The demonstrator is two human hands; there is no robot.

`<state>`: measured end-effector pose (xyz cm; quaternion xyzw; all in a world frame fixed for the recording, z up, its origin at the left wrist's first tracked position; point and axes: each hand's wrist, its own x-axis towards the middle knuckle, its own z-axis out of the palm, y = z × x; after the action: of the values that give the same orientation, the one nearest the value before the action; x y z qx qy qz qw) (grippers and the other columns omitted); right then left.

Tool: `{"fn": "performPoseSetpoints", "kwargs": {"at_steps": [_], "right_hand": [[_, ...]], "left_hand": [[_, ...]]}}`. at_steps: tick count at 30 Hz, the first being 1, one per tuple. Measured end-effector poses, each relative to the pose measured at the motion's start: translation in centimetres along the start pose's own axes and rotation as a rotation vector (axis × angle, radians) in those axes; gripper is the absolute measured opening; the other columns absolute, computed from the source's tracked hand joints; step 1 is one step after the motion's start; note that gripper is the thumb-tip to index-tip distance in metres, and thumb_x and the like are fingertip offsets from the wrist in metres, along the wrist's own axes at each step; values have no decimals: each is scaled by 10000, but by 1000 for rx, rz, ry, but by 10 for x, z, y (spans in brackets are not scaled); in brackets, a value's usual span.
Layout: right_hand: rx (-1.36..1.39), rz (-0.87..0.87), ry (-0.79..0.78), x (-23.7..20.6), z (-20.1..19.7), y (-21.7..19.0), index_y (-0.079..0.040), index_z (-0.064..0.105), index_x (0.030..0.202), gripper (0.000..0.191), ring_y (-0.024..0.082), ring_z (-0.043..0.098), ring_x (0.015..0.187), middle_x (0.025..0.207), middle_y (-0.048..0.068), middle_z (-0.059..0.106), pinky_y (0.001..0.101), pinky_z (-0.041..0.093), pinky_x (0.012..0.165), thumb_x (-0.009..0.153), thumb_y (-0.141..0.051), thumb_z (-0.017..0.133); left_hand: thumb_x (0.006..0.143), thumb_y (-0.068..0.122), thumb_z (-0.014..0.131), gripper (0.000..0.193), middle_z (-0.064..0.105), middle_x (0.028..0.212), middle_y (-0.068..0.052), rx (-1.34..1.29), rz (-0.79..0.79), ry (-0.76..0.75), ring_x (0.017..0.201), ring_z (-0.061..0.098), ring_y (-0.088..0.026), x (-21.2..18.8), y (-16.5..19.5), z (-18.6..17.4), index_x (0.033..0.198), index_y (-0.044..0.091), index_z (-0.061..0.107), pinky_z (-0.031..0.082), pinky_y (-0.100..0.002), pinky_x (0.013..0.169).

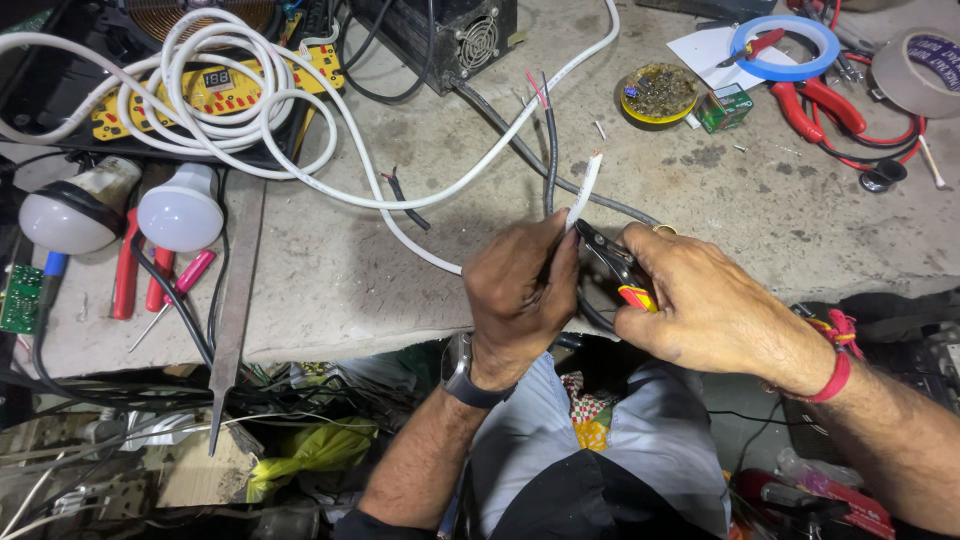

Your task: The person strips the outer insulation from white and black electrical cables using wire cutters. They then twist the exposed inner conductors together and use pliers to crimp a metal connector onto the joined wires.

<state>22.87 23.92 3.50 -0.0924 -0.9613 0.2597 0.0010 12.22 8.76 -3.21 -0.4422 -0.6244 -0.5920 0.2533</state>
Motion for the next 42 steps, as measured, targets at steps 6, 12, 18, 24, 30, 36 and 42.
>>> {"fn": "performPoseSetpoints", "kwargs": {"at_steps": [6,12,18,24,30,36,42], "right_hand": [[-94,64,16,0,4,0,31,580,993,430,442,657,815,808,262,653,528,506,740,693,-245,717],[-60,-18,33,-2,-6,8,26,537,957,484,425,608,719,745,242,605,514,473,669,640,-277,742],[84,-53,-46,3,-14,28,-34,541,1082,585,312,572,714,757,168,555,439,441,633,645,-352,763],[238,-276,-80,15,-4,31,-8,537,1063,508,261,585,799,875,136,600,399,472,705,690,-306,711],[320,-130,-156,23,-2,44,10,574,782,330,177,467,587,617,84,514,343,379,526,560,-194,707],[954,-81,-272,17,16,40,53,610,852,283,83,459,669,733,-21,547,269,347,573,669,-144,695],[1042,-34,-104,13,23,24,20,706,1063,489,60,549,744,848,-10,673,228,400,637,604,-136,637]], "left_hand": [[940,-29,755,212,701,900,-110,-12,8,9,774,714,-233,1,0,0,1137,-2,683,542,-313,634],[994,43,728,137,706,898,-106,11,-100,5,730,699,-221,1,3,4,1125,28,694,522,-331,641],[1074,110,616,126,631,833,-103,-27,-136,-78,686,649,-236,2,1,6,1152,29,673,478,-368,614],[1106,117,579,116,638,937,-132,-59,-101,-107,794,658,-290,0,-1,4,1152,22,624,507,-399,688],[831,363,837,437,589,706,-74,-105,-178,-364,581,580,-214,9,-9,-7,1042,28,654,425,-361,543],[780,479,899,572,442,533,-7,-137,-285,-345,486,437,-99,11,-17,0,671,73,511,352,-317,457],[796,446,900,543,466,560,39,-254,-376,-293,545,428,-28,10,-18,1,659,90,514,338,-286,450]]}}
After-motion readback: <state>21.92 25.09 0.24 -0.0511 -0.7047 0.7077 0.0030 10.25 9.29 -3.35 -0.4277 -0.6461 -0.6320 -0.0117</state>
